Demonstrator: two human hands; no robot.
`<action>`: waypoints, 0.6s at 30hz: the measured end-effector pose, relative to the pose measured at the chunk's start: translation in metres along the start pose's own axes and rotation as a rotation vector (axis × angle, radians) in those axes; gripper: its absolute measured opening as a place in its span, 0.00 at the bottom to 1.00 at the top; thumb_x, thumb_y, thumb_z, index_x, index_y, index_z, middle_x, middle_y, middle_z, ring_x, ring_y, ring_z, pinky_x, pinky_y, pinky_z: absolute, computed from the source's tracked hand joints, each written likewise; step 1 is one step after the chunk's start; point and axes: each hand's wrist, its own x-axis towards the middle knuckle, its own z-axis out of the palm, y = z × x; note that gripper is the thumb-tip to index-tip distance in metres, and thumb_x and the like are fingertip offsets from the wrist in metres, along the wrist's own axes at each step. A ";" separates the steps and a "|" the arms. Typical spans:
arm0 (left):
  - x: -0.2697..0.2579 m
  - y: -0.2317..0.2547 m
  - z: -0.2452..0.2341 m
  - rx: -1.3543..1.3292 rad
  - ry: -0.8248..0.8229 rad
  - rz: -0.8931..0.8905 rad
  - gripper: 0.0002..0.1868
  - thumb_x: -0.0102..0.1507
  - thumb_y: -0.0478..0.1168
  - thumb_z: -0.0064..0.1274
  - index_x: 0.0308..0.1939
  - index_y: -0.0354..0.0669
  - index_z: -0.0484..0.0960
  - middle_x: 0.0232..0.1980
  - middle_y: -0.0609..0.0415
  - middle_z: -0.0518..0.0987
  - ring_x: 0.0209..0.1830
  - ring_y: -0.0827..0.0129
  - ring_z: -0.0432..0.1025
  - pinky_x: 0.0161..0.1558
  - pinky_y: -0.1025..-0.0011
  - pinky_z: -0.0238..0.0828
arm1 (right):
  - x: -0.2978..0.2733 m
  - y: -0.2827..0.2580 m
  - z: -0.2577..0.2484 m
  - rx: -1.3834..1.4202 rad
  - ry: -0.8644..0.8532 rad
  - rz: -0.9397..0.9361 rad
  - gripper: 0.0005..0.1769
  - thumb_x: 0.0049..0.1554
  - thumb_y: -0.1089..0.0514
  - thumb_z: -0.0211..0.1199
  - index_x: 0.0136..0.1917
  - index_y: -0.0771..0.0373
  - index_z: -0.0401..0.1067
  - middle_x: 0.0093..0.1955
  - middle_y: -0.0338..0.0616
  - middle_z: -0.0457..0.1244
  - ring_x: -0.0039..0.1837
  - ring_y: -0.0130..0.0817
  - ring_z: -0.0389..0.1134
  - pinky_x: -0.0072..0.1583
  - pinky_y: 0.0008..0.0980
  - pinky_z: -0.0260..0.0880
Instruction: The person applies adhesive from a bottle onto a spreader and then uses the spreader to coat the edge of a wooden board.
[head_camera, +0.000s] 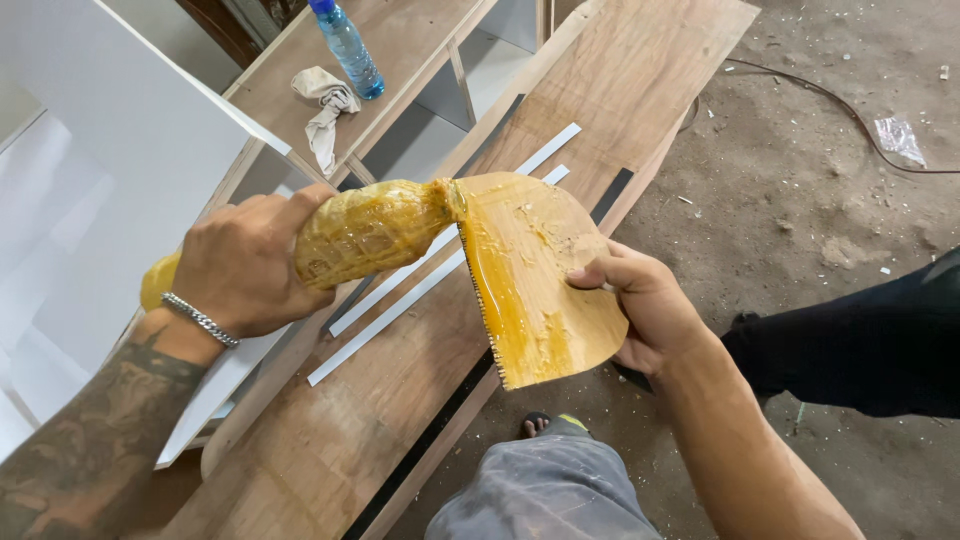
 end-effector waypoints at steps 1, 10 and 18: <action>-0.004 0.005 0.009 -0.004 0.004 -0.001 0.47 0.50 0.65 0.71 0.73 0.62 0.78 0.40 0.58 0.84 0.36 0.54 0.81 0.36 0.51 0.80 | -0.005 0.000 0.008 -0.005 0.002 -0.002 0.40 0.51 0.72 0.62 0.78 0.71 0.68 0.66 0.66 0.74 0.58 0.60 0.81 0.53 0.54 0.87; -0.043 0.083 0.129 -0.404 0.143 -0.270 0.63 0.39 0.66 0.85 0.76 0.59 0.77 0.49 0.50 0.89 0.50 0.53 0.88 0.55 0.55 0.86 | -0.039 -0.013 0.020 -0.102 0.272 -0.155 0.46 0.52 0.75 0.58 0.84 0.62 0.70 0.52 0.76 0.68 0.45 0.77 0.78 0.44 0.72 0.81; -0.033 0.208 0.048 -1.328 0.235 -0.959 0.54 0.49 0.37 0.75 0.79 0.31 0.71 0.56 0.39 0.84 0.53 0.54 0.82 0.45 0.57 0.82 | -0.065 0.054 -0.019 -0.032 -0.026 -0.056 0.51 0.48 0.76 0.68 0.85 0.72 0.67 0.66 0.62 0.73 0.58 0.52 0.81 0.54 0.46 0.88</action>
